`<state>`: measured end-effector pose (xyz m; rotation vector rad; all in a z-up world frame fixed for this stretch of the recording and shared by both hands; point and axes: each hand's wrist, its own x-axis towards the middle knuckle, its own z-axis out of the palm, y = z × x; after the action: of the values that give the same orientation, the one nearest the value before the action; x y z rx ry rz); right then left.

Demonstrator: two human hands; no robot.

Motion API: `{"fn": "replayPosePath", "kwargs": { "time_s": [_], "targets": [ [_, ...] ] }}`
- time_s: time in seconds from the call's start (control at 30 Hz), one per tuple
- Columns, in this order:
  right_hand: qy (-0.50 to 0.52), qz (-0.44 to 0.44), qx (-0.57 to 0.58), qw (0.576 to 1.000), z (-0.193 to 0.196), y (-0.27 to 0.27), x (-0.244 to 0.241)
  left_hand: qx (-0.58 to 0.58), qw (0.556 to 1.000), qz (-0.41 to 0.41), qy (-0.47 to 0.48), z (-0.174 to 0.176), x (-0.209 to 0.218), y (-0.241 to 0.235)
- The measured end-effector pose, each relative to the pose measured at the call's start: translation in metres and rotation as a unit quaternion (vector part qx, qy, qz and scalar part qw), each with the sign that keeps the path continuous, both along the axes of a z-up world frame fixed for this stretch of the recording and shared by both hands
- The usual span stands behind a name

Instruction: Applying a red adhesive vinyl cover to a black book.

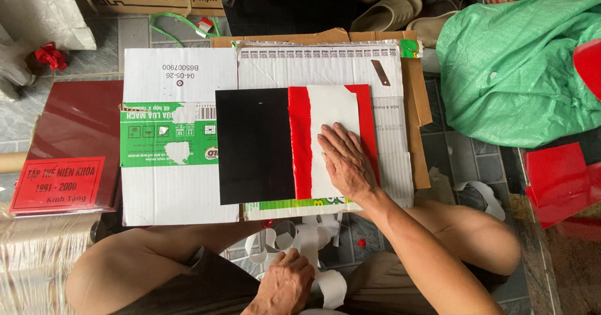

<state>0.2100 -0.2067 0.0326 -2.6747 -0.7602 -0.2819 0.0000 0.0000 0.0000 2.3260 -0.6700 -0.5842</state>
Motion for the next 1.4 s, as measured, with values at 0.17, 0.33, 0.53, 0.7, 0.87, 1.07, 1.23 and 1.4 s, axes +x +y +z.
{"fn": "replayPosePath", "kwargs": {
  "time_s": [0.17, 0.33, 0.53, 0.7, 0.87, 1.07, 1.23, 1.4],
  "targets": [
    [-0.031, 0.001, 0.004, 1.0, 0.014, 0.001, 0.005, 0.102, 0.992, 0.0, 0.079, -0.024, 0.009, 0.013],
    [0.05, 0.003, 0.032, 0.998, 0.035, 0.001, 0.011, 0.007, 0.993, 0.108, 0.051, 0.078, 0.065, -0.011],
    [0.088, -0.028, 0.082, 0.992, 0.03, -0.002, 0.023, 0.043, 0.991, 0.127, 0.004, 0.106, 0.135, -0.048],
    [0.092, -0.143, 0.057, 0.984, 0.045, 0.0, 0.046, 0.125, 0.988, 0.081, 0.042, 0.116, 0.143, -0.059],
    [0.158, -0.329, -0.05, 0.93, 0.049, -0.005, 0.072, 0.136, 0.987, 0.086, 0.021, 0.101, 0.137, -0.057],
    [0.263, -0.393, -0.044, 0.88, 0.059, -0.001, 0.079, 0.094, 0.991, 0.091, 0.011, 0.106, 0.136, -0.053],
    [0.271, -0.412, -0.026, 0.87, 0.043, -0.01, 0.083, 0.11, 0.991, 0.066, 0.049, 0.114, 0.14, -0.051],
    [0.234, -0.411, 0.023, 0.881, 0.025, -0.025, 0.086, 0.102, 0.992, 0.063, 0.039, 0.104, 0.141, -0.055]
  ]
}}
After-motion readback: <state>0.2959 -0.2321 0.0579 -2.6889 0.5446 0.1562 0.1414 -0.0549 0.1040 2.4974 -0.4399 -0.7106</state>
